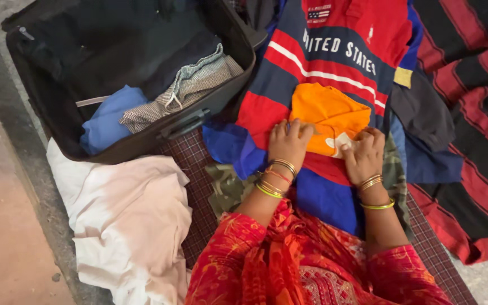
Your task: The person folds an orange t-shirt with a cartoon character graphic on a pile of other clothes. They smooth the shirt, fold the sleeves inward, and then fold the bottom up to create a compact bundle.
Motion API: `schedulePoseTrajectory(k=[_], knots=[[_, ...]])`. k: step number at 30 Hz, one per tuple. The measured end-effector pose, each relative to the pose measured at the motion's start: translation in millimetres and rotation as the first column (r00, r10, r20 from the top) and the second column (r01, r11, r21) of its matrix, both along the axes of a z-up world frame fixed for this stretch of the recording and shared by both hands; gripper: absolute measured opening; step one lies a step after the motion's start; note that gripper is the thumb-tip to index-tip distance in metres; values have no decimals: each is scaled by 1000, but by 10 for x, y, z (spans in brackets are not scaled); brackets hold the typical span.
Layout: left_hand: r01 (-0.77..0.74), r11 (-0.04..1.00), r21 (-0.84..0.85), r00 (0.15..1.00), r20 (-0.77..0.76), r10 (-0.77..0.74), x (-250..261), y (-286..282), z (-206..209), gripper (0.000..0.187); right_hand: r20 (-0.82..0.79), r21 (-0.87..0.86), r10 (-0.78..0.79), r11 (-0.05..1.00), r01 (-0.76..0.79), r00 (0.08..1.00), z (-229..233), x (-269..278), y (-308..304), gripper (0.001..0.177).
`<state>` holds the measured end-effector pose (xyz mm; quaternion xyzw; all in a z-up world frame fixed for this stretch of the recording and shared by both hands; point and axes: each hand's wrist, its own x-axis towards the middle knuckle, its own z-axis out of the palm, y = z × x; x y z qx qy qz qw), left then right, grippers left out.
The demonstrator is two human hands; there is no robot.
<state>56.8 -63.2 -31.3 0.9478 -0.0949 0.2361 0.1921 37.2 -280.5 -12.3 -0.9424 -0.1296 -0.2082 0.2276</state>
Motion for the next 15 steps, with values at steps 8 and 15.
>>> schedulePoseTrajectory(k=[8,15], knots=[[71,974,-213,996,-40,-81,17,193,39,35,-194,132,232,969,-209,953,214,-76,-429,59],[54,925,-377,985,-134,-112,21,285,75,50,-186,52,133,991,-125,974,221,-81,-430,61]])
